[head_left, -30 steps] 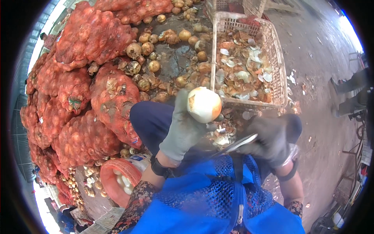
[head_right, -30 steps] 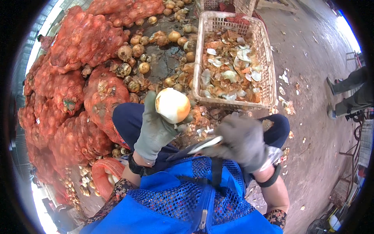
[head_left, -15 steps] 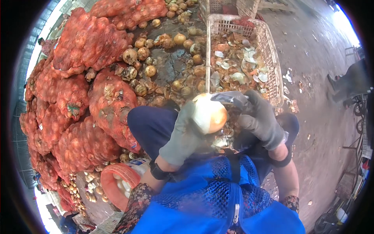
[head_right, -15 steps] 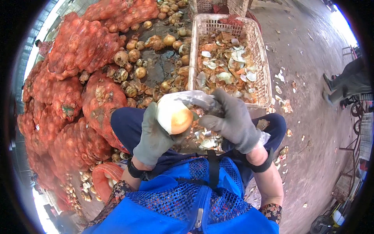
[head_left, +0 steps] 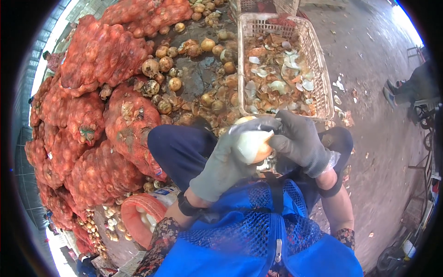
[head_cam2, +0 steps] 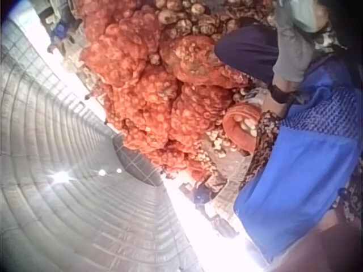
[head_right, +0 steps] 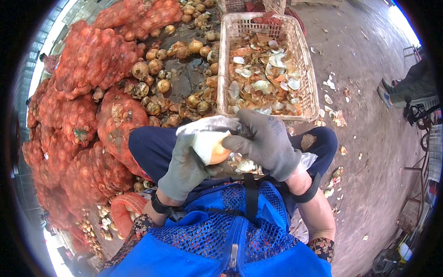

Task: The person is peeling the outer layers off of onions using a knife.

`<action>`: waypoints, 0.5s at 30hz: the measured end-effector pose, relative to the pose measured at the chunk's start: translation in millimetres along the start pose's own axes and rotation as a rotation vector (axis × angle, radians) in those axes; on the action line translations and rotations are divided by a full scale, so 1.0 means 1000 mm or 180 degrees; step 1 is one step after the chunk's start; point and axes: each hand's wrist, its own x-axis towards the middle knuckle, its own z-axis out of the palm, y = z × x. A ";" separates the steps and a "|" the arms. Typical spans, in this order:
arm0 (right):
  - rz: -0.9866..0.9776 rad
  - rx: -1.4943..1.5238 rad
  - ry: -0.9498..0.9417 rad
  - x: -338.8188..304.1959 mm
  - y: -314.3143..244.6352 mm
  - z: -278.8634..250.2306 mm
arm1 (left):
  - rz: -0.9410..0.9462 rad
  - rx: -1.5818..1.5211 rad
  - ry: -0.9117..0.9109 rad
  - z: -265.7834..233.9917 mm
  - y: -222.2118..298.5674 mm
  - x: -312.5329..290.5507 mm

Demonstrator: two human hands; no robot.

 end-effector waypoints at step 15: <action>-0.0464 0.1690 0.0724 -0.013 0.038 0.015 | 0.0165 -0.2032 0.0365 -0.030 0.001 0.006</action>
